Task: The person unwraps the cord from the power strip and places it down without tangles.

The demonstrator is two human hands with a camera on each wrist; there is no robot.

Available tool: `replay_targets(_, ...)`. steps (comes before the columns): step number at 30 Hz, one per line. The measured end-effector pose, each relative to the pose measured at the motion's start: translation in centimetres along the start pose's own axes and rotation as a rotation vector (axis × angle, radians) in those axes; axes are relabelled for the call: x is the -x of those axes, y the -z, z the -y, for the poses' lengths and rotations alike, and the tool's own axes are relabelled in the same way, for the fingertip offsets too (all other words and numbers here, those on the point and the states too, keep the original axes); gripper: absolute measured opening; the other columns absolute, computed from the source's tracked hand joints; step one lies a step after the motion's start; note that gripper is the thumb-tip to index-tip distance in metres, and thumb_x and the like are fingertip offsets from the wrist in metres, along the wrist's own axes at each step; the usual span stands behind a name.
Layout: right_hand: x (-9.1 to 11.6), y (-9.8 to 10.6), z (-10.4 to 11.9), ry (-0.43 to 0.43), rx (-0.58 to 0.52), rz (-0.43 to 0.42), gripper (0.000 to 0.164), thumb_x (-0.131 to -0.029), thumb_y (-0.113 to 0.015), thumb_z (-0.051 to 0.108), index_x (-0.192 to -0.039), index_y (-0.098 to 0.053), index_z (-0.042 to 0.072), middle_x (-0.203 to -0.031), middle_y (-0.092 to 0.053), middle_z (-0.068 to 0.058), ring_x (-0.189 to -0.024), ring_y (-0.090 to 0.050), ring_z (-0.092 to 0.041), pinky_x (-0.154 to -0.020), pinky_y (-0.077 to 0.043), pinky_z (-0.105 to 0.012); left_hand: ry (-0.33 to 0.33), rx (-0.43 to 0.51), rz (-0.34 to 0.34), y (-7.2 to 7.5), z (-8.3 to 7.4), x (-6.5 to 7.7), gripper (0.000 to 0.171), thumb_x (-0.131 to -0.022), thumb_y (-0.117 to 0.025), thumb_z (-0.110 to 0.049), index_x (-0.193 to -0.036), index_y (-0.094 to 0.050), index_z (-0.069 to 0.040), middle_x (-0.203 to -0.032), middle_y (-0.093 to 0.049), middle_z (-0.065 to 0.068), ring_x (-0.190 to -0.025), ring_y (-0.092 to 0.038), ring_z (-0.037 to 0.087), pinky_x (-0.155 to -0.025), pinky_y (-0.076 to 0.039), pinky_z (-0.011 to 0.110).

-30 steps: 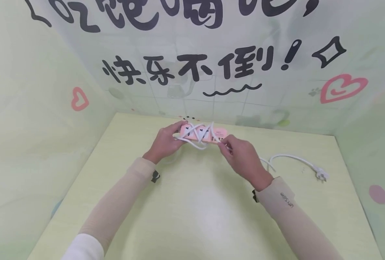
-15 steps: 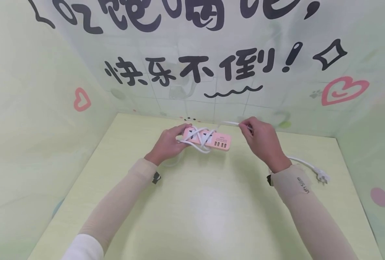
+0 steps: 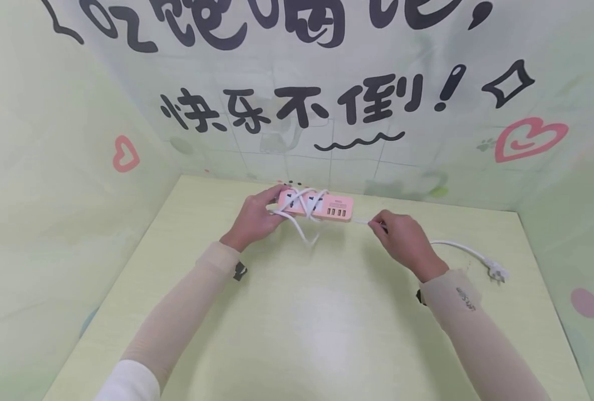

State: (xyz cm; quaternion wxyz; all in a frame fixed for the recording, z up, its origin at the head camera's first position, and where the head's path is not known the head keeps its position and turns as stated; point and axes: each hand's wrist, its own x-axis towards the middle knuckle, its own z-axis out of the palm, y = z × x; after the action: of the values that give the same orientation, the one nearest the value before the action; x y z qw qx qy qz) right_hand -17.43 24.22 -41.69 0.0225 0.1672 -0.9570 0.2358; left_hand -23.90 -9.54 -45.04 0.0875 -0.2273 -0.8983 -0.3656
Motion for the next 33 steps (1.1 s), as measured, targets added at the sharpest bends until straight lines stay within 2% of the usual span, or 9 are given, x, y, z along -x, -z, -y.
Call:
replay_targets(5, 1.2, -0.6, 1.2, 0.075, 0.015, 0.087, 0.015, -0.101, -0.064, 0.016, -0.101, -0.071, 0.003, -0.075, -0.068, -0.001, -0.06, -0.046, -0.008, -0.061, -0.042, -0.025, 0.039, -0.007, 0.014, 0.1, 0.0, 0.0, 0.066, -0.086, -0.083, -0.028, -0.144, -0.056, -0.011, -0.126, -0.073, 0.009, -0.116, -0.07, 0.023, -0.103, -0.055, 0.042)
replay_targets(11, 2.3, 0.1, 3.7, 0.207, -0.009, 0.099, 0.008, -0.097, -0.069, 0.014, -0.098, -0.073, 0.008, -0.075, -0.066, 0.007, -0.061, -0.047, -0.002, -0.062, -0.046, -0.021, 0.071, -0.027, 0.038, 0.0, 0.1, 0.1, 0.067, -0.087, -0.083, -0.031, -0.145, -0.055, -0.011, -0.13, -0.071, 0.01, -0.118, -0.069, 0.024, -0.103, -0.055, 0.041)
replay_targets(16, 2.8, 1.5, 5.1, 0.307, -0.051, 0.024, 0.003, -0.095, -0.071, 0.013, -0.096, -0.073, 0.011, -0.074, -0.063, 0.011, -0.061, -0.045, 0.003, -0.062, -0.047, -0.019, 0.063, -0.039, 0.037, -0.1, 0.2, 0.2, 0.067, -0.086, -0.083, -0.034, -0.144, -0.056, -0.013, -0.13, -0.071, 0.01, -0.116, -0.071, 0.026, -0.106, -0.053, 0.044)
replay_targets(21, 3.1, 3.1, 5.4, 0.386, -0.119, -0.097, 0.004, -0.096, -0.071, 0.014, -0.094, -0.074, 0.011, -0.071, -0.057, 0.014, -0.058, -0.038, 0.006, -0.057, -0.04, -0.014, 0.081, -0.047, 0.053, -0.1, 0.2, 0.3, 0.069, -0.086, -0.083, -0.035, -0.145, -0.055, -0.014, -0.13, -0.071, 0.01, -0.116, -0.071, 0.027, -0.109, -0.05, 0.046)
replay_targets(24, 3.2, 3.7, 5.2, 0.389, -0.145, -0.138, 0.003, -0.094, -0.072, 0.011, -0.093, -0.074, 0.013, -0.069, -0.054, 0.015, -0.057, -0.035, 0.006, -0.055, -0.036, -0.012, 0.095, -0.039, 0.058, -0.2, 0.3, 0.3, 0.069, -0.086, -0.083, -0.035, -0.146, -0.055, -0.014, -0.13, -0.071, 0.009, -0.116, -0.071, 0.026, -0.11, -0.049, 0.046)
replay_targets(27, 3.4, 3.9, 5.0, 0.351, -0.165, -0.11, 0.009, -0.093, -0.073, 0.007, -0.092, -0.073, 0.017, -0.069, -0.053, 0.016, -0.056, -0.037, 0.006, -0.055, -0.038, -0.012, 0.099, -0.016, 0.036, -0.3, 0.4, 0.2, 0.067, -0.086, -0.082, -0.036, -0.144, -0.056, -0.014, -0.13, -0.072, 0.009, -0.117, -0.071, 0.026, -0.108, -0.051, 0.044)
replay_targets(29, 3.6, 3.7, 4.9, 0.305, -0.173, -0.044, 0.011, -0.093, -0.072, 0.007, -0.093, -0.073, 0.018, -0.069, -0.053, 0.016, -0.057, -0.038, 0.005, -0.057, -0.04, -0.015, 0.092, 0.016, 0.004, -0.2, 0.5, 0.1, 0.064, -0.087, -0.082, -0.034, -0.142, -0.057, -0.013, -0.13, -0.072, 0.009, -0.116, -0.071, 0.027, -0.105, -0.054, 0.044)
replay_targets(33, 3.7, 2.4, 4.6, 0.193, -0.166, 0.148, 0.006, -0.098, -0.066, 0.012, -0.097, -0.071, 0.015, -0.067, -0.051, 0.013, -0.057, -0.04, 0.002, -0.06, -0.043, -0.02, 0.066, 0.056, -0.053, 0.1, 0.5, -0.2, 0.059, -0.087, -0.082, -0.031, -0.138, -0.06, -0.012, -0.129, -0.072, 0.009, -0.114, -0.072, 0.028, -0.099, -0.058, 0.043)
